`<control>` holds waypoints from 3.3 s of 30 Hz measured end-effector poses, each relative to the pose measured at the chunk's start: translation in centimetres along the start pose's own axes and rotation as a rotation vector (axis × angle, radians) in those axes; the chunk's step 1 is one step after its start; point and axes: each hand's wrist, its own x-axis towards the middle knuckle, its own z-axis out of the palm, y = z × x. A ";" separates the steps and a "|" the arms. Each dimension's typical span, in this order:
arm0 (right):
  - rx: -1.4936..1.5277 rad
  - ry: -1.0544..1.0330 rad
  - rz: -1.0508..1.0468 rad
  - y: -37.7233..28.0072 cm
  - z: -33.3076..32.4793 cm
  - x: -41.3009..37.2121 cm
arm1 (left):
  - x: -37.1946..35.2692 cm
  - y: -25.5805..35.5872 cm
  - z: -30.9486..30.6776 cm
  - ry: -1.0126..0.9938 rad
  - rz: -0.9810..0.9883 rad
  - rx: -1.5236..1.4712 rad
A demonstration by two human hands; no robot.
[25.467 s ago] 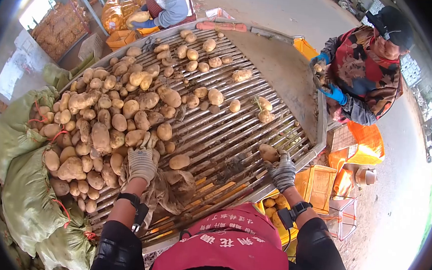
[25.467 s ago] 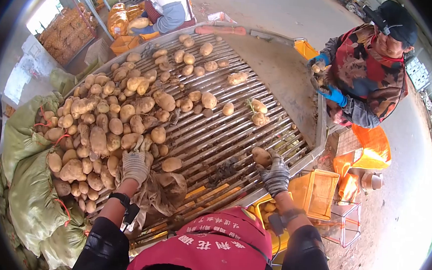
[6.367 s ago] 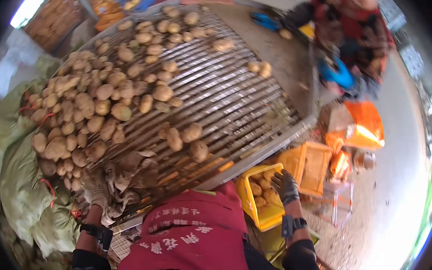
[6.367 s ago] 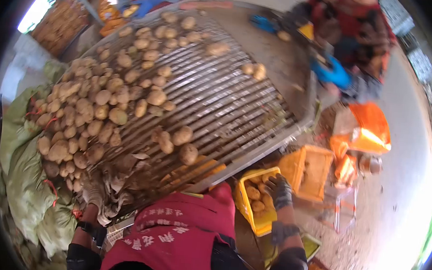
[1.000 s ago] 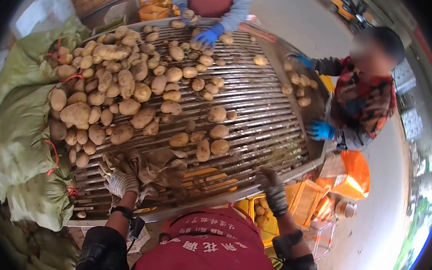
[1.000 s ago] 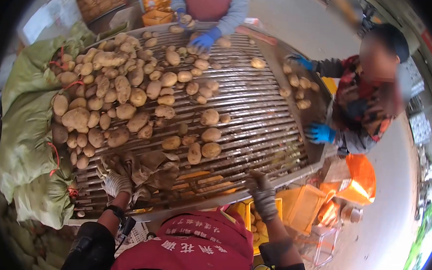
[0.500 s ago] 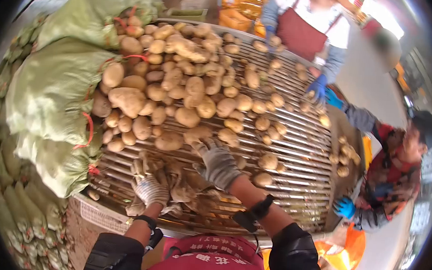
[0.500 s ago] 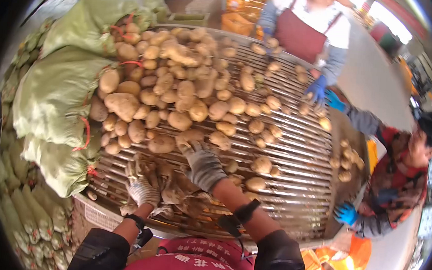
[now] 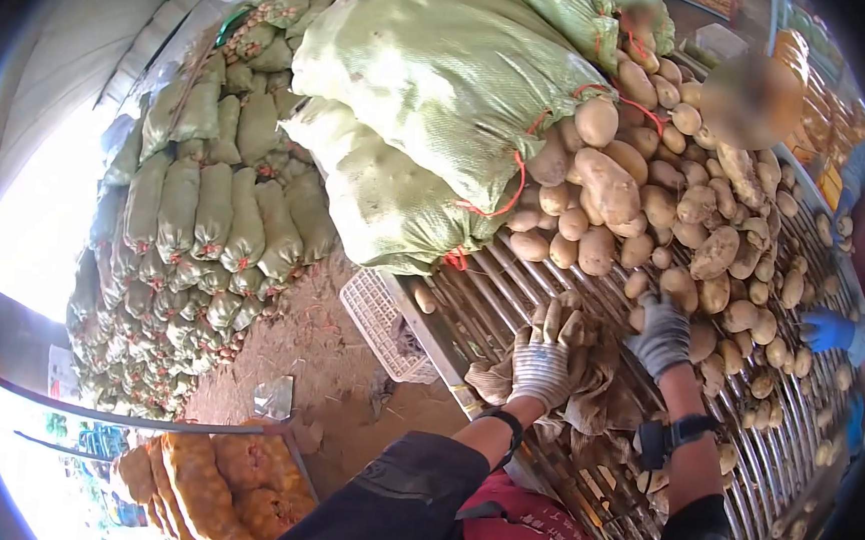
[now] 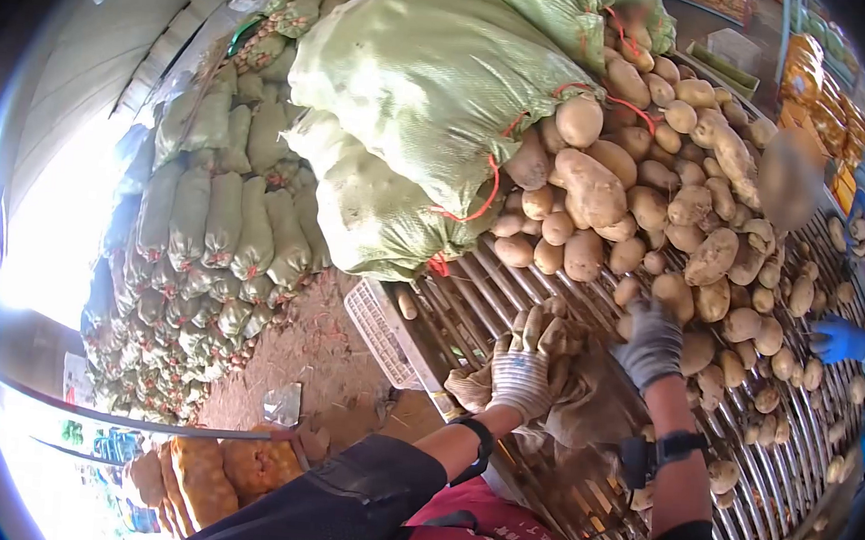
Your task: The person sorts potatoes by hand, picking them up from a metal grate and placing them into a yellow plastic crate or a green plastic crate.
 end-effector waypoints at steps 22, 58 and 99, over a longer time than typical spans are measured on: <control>0.017 0.367 -0.003 2.7 8.9 -21.2 | -0.3 0.2 1.7 0.024 0.046 0.320; 1.754 0.583 0.447 23.7 3.7 -28.6 | -0.1 0.4 1.3 -0.043 -0.057 0.253; 1.915 1.680 0.998 3.1 14.7 -62.0 | 2.1 -5.6 5.2 -0.003 0.553 0.225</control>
